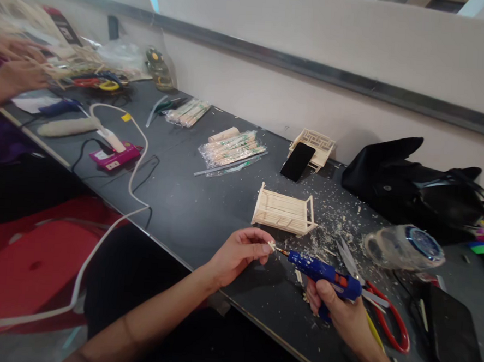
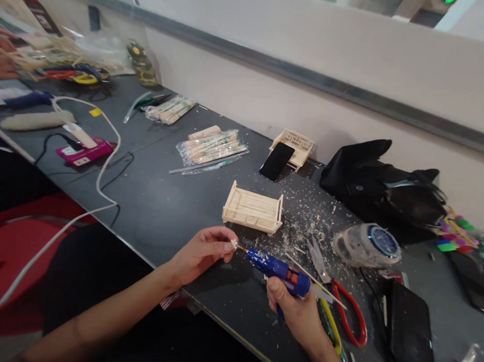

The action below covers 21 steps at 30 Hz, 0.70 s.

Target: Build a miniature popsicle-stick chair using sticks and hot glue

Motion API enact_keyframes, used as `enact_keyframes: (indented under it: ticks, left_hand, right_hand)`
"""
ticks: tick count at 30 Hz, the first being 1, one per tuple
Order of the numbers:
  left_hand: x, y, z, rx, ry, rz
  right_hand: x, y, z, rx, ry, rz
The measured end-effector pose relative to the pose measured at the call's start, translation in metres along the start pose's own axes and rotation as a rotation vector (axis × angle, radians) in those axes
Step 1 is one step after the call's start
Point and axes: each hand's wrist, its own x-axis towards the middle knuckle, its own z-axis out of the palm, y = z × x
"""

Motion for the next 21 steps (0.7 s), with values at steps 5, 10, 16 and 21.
enact_keyframes:
  ticks: [5,10,16,21]
  left_hand:
    - [0.0007,-0.0005,-0.0005,0.018,0.003,-0.001]
    - [0.0000,-0.0011,-0.0015,0.026,0.008,-0.003]
    - [0.0008,-0.0018,-0.0027,0.027,0.014,-0.009]
    - [0.0004,-0.0016,-0.0022,0.049,0.034,0.004]
  right_hand:
    - [0.0006,-0.0026,0.0008,-0.013,-0.003,-0.021]
    - [0.0009,-0.0064,0.0023,-0.034,0.007,-0.041]
    - [0.0012,-0.0082,0.0020,-0.038,-0.003,-0.073]
    - [0.0015,-0.0079,0.0033,-0.034,-0.002,-0.074]
